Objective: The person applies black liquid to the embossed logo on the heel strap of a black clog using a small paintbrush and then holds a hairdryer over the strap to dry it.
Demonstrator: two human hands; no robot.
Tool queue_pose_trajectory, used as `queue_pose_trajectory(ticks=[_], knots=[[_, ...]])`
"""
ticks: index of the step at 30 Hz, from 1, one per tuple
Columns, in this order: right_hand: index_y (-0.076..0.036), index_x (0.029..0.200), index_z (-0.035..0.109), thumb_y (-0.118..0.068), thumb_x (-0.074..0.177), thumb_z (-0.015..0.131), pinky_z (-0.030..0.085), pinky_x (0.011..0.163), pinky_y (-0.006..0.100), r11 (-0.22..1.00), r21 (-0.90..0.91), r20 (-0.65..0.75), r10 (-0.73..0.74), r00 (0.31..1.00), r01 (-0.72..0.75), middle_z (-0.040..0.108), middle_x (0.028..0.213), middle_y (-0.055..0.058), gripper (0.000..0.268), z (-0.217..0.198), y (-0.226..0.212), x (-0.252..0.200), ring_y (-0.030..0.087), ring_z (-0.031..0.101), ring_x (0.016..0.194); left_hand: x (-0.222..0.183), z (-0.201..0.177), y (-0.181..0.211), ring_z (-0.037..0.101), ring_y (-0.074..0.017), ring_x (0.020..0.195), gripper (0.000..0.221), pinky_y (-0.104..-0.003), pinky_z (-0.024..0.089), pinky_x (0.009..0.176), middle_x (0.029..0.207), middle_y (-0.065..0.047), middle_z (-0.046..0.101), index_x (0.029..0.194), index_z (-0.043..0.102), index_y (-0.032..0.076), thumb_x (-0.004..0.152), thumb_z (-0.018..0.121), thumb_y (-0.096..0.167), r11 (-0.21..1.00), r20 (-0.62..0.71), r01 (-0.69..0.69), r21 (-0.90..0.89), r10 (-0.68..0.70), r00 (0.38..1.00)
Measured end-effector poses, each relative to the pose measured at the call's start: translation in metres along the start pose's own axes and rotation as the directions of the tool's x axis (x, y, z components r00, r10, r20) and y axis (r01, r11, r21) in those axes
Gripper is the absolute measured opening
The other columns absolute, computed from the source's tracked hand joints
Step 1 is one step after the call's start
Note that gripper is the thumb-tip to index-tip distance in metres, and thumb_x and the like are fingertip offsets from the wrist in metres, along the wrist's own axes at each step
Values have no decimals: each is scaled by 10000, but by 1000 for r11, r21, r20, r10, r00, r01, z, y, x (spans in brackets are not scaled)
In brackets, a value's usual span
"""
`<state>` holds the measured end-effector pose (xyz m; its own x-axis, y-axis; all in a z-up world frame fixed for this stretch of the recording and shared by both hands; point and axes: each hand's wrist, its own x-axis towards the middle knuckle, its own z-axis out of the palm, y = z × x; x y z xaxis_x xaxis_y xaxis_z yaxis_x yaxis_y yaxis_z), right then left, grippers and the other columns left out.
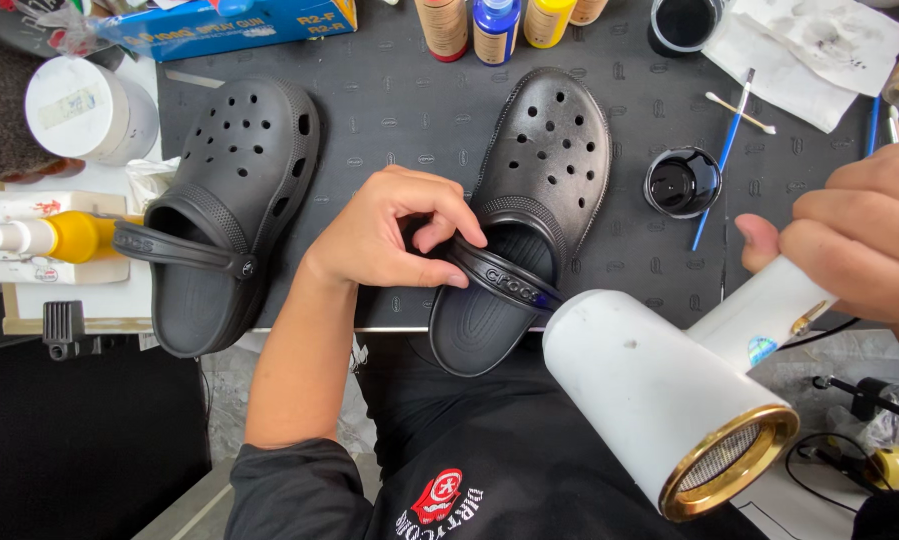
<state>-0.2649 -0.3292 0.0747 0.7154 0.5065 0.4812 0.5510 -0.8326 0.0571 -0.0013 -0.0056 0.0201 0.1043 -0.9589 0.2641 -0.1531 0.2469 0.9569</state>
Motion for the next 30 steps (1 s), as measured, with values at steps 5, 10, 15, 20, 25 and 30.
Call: queue_pose_trajectory(ticks=[5, 10, 15, 20, 25, 30], knots=[[-39, 727, 618, -32, 756, 852, 433, 533, 401, 988, 58, -17, 143, 990, -142, 587, 644, 108, 236, 7, 7, 11, 295, 575, 601, 2, 1, 1, 439, -62, 638, 341, -259, 369, 648, 690, 43, 474, 1019, 754, 69, 722, 920, 94, 1000, 15, 3, 6, -3, 1000], [-14, 774, 652, -70, 798, 856, 417, 525, 380, 976, 10, 47, 217, 975, -218, 594, 654, 111, 213, 1, 10, 46, 269, 573, 542, 2, 2, 2, 444, -65, 632, 334, -259, 366, 638, 687, 33, 478, 1002, 756, 52, 714, 919, 93, 1000, 11, 5, 6, -5, 1000], [-69, 779, 681, -155, 815, 897, 412, 545, 385, 970, -157, 145, 210, 967, -187, 566, 651, 66, 235, -12, 5, 83, 260, 583, 603, 1, 0, -2, 453, -66, 630, 292, -256, 370, 627, 708, 22, 507, 990, 748, 36, 723, 858, 73, 1000, 6, 0, -11, 0, 1000], [-72, 775, 699, -211, 746, 890, 411, 548, 386, 971, -186, 142, 177, 974, -149, 553, 633, 36, 238, -16, 0, 109, 225, 588, 592, 0, 2, -6, 440, -54, 637, 219, -244, 351, 608, 724, 20, 514, 933, 725, 24, 761, 849, 78, 1000, -13, 11, -6, -11, 1000], [-97, 761, 709, -287, 717, 865, 399, 538, 379, 971, -212, 57, 126, 990, -112, 534, 611, 17, 250, -15, -1, 122, 213, 587, 588, -4, 1, -10, 427, -45, 661, 205, -239, 332, 600, 768, 19, 538, 900, 708, 7, 798, 858, 104, 997, -29, 68, -30, -69, 997], [-125, 703, 647, -313, 673, 814, 382, 535, 373, 964, -242, 55, 125, 991, -109, 486, 596, 8, 254, -14, 0, 124, 199, 567, 576, -4, -3, -5, 550, -78, 739, 285, -253, 410, 646, 829, -15, 613, 924, 699, -11, 846, 882, 193, 996, -26, 41, -82, -43, 999]])
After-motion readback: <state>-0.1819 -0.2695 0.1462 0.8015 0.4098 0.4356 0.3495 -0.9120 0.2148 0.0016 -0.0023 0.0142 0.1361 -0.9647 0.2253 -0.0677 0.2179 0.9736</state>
